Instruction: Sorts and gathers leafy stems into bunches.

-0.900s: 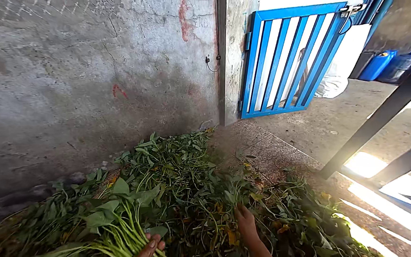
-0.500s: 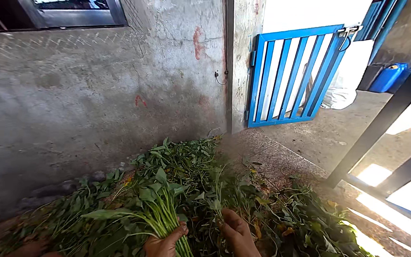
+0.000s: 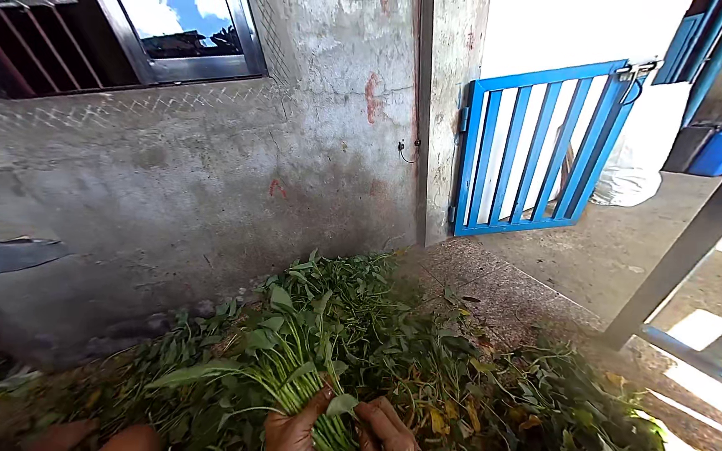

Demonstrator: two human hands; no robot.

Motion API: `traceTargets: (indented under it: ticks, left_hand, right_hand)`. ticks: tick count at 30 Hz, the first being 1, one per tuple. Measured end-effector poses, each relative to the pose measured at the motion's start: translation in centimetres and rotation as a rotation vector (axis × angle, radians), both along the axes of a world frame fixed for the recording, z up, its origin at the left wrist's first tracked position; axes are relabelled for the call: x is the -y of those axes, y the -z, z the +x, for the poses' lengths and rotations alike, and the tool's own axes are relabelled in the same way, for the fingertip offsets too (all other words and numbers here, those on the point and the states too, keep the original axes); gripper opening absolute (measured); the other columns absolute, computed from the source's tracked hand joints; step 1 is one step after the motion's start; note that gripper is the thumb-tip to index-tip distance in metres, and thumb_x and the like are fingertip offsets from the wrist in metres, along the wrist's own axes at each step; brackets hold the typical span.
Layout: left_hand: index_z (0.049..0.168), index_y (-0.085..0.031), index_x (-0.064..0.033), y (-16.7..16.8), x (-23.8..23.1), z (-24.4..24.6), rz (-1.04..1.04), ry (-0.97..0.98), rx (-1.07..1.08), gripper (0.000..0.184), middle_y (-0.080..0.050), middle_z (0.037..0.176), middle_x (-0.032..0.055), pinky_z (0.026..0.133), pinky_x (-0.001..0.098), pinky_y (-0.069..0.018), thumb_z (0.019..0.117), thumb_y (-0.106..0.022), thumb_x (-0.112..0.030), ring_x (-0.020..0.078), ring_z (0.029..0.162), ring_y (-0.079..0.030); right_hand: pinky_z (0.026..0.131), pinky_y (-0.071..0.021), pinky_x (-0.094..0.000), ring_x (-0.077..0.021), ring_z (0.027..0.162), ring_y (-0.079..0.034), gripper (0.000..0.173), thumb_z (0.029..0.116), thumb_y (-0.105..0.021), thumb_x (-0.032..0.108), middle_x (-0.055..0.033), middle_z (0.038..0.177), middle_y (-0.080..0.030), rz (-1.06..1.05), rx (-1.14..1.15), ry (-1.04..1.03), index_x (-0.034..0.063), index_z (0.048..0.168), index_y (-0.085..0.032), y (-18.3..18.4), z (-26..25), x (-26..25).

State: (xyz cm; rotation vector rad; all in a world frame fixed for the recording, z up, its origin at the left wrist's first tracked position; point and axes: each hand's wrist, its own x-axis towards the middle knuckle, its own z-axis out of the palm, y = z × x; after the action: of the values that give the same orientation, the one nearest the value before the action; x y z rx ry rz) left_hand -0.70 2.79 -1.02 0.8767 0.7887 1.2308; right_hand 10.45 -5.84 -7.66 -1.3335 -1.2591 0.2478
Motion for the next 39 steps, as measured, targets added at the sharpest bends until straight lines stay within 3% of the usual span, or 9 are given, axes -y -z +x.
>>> traceTargets:
  ticks: [4, 8, 13, 18, 22, 26, 32, 34, 39]
  left_hand:
    - [0.107, -0.062, 0.0086, 0.2, -0.1, -0.7, 0.025, 0.074, 0.002, 0.029, -0.076, 0.096, 0.0197, 0.081, 0.0433, -0.064, 0.0821, -0.062, 0.022, 0.03, 0.087, -0.076]
    - [0.102, -0.065, 0.0042, 0.1, 0.3, -0.9, 0.084, 0.105, -0.054, 0.032, -0.077, 0.091, 0.0123, 0.075, 0.0341, -0.064, 0.0757, -0.062, 0.023, 0.0192, 0.082, -0.076]
    - [0.105, -0.065, 0.0076, 0.2, 0.1, -1.1, 0.067, 0.197, -0.061, 0.031, -0.075, 0.092, 0.0161, 0.075, 0.0382, -0.0636, 0.0779, -0.065, 0.022, 0.0232, 0.081, -0.074]
    - [0.104, -0.066, 0.0066, -0.1, 0.2, -0.9, 0.078, 0.195, -0.105, 0.037, -0.075, 0.087, 0.015, 0.068, 0.0376, -0.064, 0.0713, -0.068, 0.023, 0.0223, 0.074, -0.074]
    - [0.101, -0.066, 0.0058, -0.2, 0.6, -0.5, 0.037, 0.178, -0.144, 0.037, -0.075, 0.086, 0.013, 0.073, 0.0344, -0.0634, 0.0691, -0.071, 0.023, 0.0187, 0.077, -0.073]
    - [0.102, -0.062, 0.0085, 0.0, 0.4, -0.5, 0.032, 0.209, -0.112, 0.035, -0.075, 0.087, 0.0182, 0.074, 0.0373, -0.0634, 0.0714, -0.071, 0.022, 0.0236, 0.078, -0.074]
    - [0.11, -0.058, 0.0105, 0.4, 0.4, -0.2, 0.008, 0.223, -0.077, 0.034, -0.073, 0.089, 0.0222, 0.07, 0.0384, -0.0634, 0.0782, -0.069, 0.019, 0.0267, 0.074, -0.073]
    - [0.109, -0.058, 0.0109, 0.5, 0.3, 0.0, 0.008, 0.217, -0.071, 0.032, -0.073, 0.088, 0.0229, 0.069, 0.0383, -0.0635, 0.08, -0.068, 0.018, 0.027, 0.072, -0.073]
    - [0.107, -0.059, 0.0105, 0.1, 0.2, 0.6, 0.011, 0.043, -0.043, 0.026, -0.072, 0.083, 0.0188, 0.065, 0.0348, -0.0631, 0.083, -0.065, 0.018, 0.0232, 0.069, -0.072]
  right_hand:
    - [0.077, -0.0599, -0.0331, -0.0224, 0.085, -0.069, 0.02, 0.0957, -0.063, 0.003, -0.0189, 0.097, -0.068, -0.008, -0.001, -0.011, -0.0053, 0.111, -0.073, 0.1, -0.4, -0.1]
    - [0.073, -0.0593, -0.0351, -0.0232, 0.081, -0.068, 0.019, 0.0962, -0.061, 0.004, -0.018, 0.091, -0.068, -0.062, 0.009, -0.008, -0.0051, 0.107, -0.073, 0.2, -0.2, -0.1]
    - [0.074, -0.0591, -0.0372, -0.0231, 0.079, -0.069, 0.02, 0.0999, -0.06, 0.01, -0.0168, 0.09, -0.07, -0.135, 0.003, -0.063, -0.0042, 0.105, -0.074, 0.1, 0.5, -0.1]
    - [0.078, -0.0584, -0.0385, -0.0221, 0.081, -0.069, 0.023, 0.1014, -0.058, 0.013, -0.0159, 0.089, -0.071, -0.188, -0.068, -0.174, -0.004, 0.104, -0.074, -0.5, 0.9, 0.3]
    - [0.06, -0.0513, -0.0271, -0.0083, 0.062, -0.06, 0.022, 0.1016, -0.06, 0.016, -0.0048, 0.076, -0.068, -0.337, -0.504, -0.276, -0.0025, 0.097, -0.069, -2.2, 0.6, 0.6]
    - [0.067, -0.0562, -0.0289, -0.0116, 0.069, -0.064, 0.01, 0.0983, -0.061, 0.007, -0.0059, 0.082, -0.07, -0.364, -1.056, -0.337, -0.0003, 0.101, -0.067, -2.9, 1.0, 0.2]
    - [0.066, -0.058, -0.0326, -0.0166, 0.071, -0.065, 0.013, 0.1044, -0.052, 0.012, -0.0107, 0.088, -0.068, -0.338, -1.433, -0.351, 0.0024, 0.107, -0.061, -2.8, 0.8, -0.3]
    - [0.066, -0.0589, -0.0333, -0.017, 0.07, -0.066, 0.014, 0.1067, -0.049, 0.012, -0.0111, 0.088, -0.069, -0.294, -1.367, -0.313, 0.0017, 0.106, -0.059, -2.9, 0.5, -0.3]
    - [0.066, -0.0581, -0.0308, -0.0118, 0.07, -0.065, 0.011, 0.1008, -0.056, 0.005, -0.0055, 0.084, -0.067, -0.137, -0.635, -0.187, -0.0021, 0.106, -0.062, -1.4, 0.4, 0.0]
